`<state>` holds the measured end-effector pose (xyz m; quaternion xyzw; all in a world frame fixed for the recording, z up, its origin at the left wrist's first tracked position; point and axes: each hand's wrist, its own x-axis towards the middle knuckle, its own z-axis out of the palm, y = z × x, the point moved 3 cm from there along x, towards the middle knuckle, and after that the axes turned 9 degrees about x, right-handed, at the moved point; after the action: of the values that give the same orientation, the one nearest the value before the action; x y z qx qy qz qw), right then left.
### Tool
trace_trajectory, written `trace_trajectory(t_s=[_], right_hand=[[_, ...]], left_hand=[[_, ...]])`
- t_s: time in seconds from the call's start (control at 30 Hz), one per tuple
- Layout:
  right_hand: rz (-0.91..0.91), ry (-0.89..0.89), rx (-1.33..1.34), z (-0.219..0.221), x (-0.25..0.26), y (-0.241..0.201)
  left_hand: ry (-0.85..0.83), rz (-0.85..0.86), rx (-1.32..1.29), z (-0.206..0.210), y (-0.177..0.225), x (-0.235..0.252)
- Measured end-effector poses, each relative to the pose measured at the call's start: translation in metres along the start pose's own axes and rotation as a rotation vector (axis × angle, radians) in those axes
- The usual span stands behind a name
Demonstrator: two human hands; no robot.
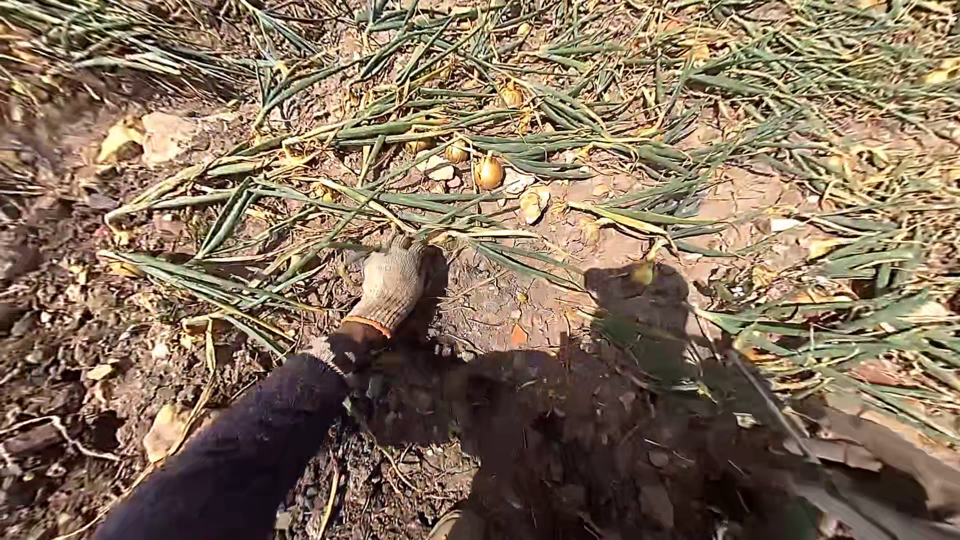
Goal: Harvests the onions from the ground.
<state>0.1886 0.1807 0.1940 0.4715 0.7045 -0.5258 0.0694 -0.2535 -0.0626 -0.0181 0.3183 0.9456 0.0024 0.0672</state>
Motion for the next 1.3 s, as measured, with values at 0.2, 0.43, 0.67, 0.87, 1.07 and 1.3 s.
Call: trace_trajectory(t_s=[0.2, 0.43, 0.67, 0.87, 1.07, 1.3], right_hand=[[-0.29, -0.037, -0.678, 0.1, 0.098, -0.02], [-0.485, 0.049, -0.807, 0.141, 0.139, -0.048], [-0.37, -0.047, -0.927, 0.177, 0.165, -0.093], [-0.23, 0.038, -0.83, 0.18, 0.178, -0.066], [-0.247, 0.072, -0.714, 0.182, 0.176, -0.042], [-0.233, 0.124, -0.65, 0.174, 0.188, -0.008]], left_hand=[[-0.358, 0.007, 0.259, -0.015, -0.025, -0.096], [0.056, 0.459, -0.16, -0.007, 0.078, -0.057], [0.213, 0.392, -0.139, 0.04, 0.131, -0.03], [0.231, 0.39, -0.164, 0.058, 0.139, -0.03], [0.356, 0.377, -0.187, 0.061, 0.145, -0.027], [0.359, 0.364, -0.192, 0.064, 0.144, -0.026]])
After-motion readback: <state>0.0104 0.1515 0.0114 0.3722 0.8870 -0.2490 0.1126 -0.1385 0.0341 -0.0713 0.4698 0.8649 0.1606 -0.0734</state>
